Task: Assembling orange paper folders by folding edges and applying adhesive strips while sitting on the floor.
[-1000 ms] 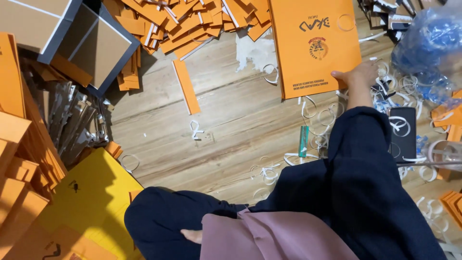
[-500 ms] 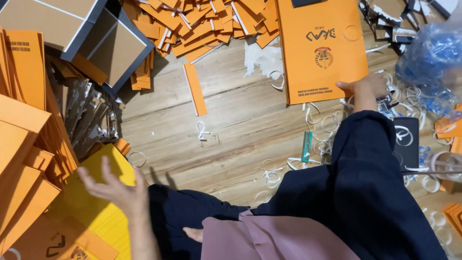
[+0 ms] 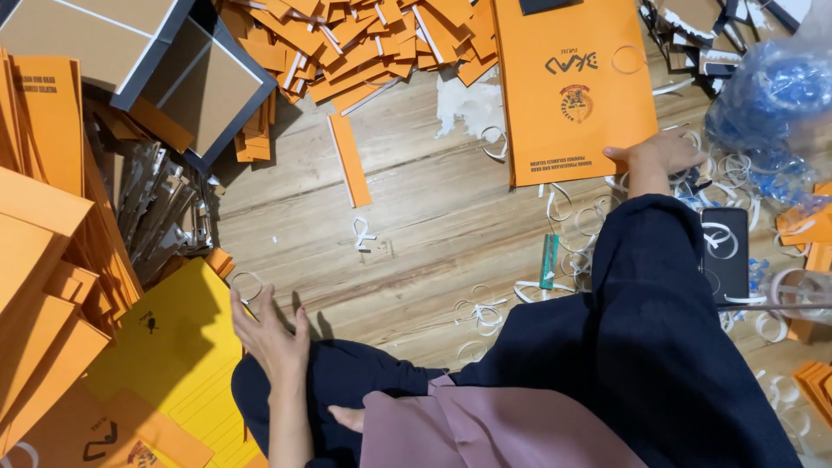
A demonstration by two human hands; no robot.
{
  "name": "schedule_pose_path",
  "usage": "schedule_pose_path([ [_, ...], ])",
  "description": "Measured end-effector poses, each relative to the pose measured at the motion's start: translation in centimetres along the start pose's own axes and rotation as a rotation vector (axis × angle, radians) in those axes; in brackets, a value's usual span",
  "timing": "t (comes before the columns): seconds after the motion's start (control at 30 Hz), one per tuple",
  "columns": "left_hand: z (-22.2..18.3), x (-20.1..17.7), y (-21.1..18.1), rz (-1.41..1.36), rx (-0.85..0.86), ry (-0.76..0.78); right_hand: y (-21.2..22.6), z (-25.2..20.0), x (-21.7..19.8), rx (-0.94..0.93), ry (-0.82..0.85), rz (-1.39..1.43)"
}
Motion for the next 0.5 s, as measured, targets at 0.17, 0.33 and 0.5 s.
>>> schedule_pose_path([
  [0.17, -0.4, 1.1, -0.1, 0.033, 0.090, -0.001, -1.2, 3.0, 1.7, 0.057, -0.126, 0.007],
  [0.33, -0.4, 2.1, 0.5, 0.016, 0.108, 0.015, -1.8, 5.3, -5.4, -0.163, -0.141, 0.191],
  [0.5, -0.4, 1.0, -0.2, -0.066, 0.263, -0.047, -7.9, 8.7, -14.3, -0.445, -0.392, 0.258],
])
Point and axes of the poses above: each hand's wrist, its own z-axis towards the middle knuckle, its own x-axis out of the palm, y = z × x, the point moved 5 cm from there along z, towards the middle knuckle, and after that the axes turned 11 degrees about -y, right-handed, at the moved point
